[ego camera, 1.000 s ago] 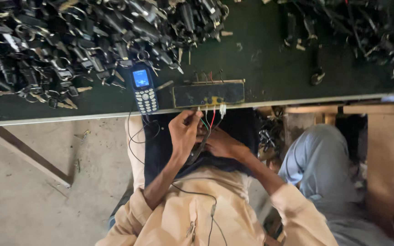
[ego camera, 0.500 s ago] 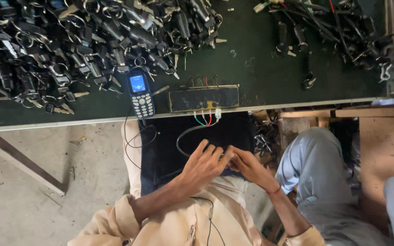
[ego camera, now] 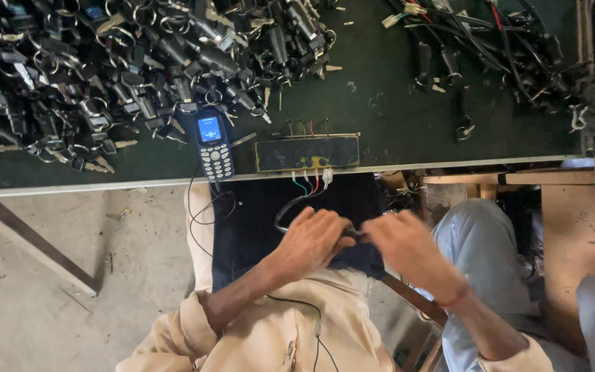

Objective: The person sits at a workbench and tests chargers and wiring harnesses one at a time. They plug connector wires into a power strip board, pick up chargers and cables, connect wires to them, and check results on a mobile phone screen placed on the bench, setting tested items aside on the table.

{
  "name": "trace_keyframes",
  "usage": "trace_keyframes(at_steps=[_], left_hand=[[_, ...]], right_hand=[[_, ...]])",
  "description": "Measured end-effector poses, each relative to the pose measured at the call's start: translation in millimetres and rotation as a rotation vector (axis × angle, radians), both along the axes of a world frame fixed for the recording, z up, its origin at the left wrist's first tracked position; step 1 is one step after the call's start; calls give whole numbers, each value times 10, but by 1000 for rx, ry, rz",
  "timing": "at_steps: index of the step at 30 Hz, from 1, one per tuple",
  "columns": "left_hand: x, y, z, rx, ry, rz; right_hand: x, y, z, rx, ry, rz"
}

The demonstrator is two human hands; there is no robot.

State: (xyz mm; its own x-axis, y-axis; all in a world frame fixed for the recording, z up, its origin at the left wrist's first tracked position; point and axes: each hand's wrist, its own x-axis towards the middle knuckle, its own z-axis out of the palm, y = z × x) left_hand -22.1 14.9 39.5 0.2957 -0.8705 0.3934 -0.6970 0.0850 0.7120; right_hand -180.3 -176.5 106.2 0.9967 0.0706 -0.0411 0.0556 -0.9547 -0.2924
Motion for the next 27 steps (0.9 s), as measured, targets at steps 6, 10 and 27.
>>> trace_keyframes(at_steps=[6, 10, 27], left_hand=[[233, 121, 135, 18, 171, 5], [110, 59, 162, 24, 213, -3], [65, 116, 101, 36, 358, 85]], right_hand=[[-140, -337, 297, 605, -286, -1011], [165, 212, -105, 1446, -463, -538], [780, 1028, -733, 1102, -1020, -668]])
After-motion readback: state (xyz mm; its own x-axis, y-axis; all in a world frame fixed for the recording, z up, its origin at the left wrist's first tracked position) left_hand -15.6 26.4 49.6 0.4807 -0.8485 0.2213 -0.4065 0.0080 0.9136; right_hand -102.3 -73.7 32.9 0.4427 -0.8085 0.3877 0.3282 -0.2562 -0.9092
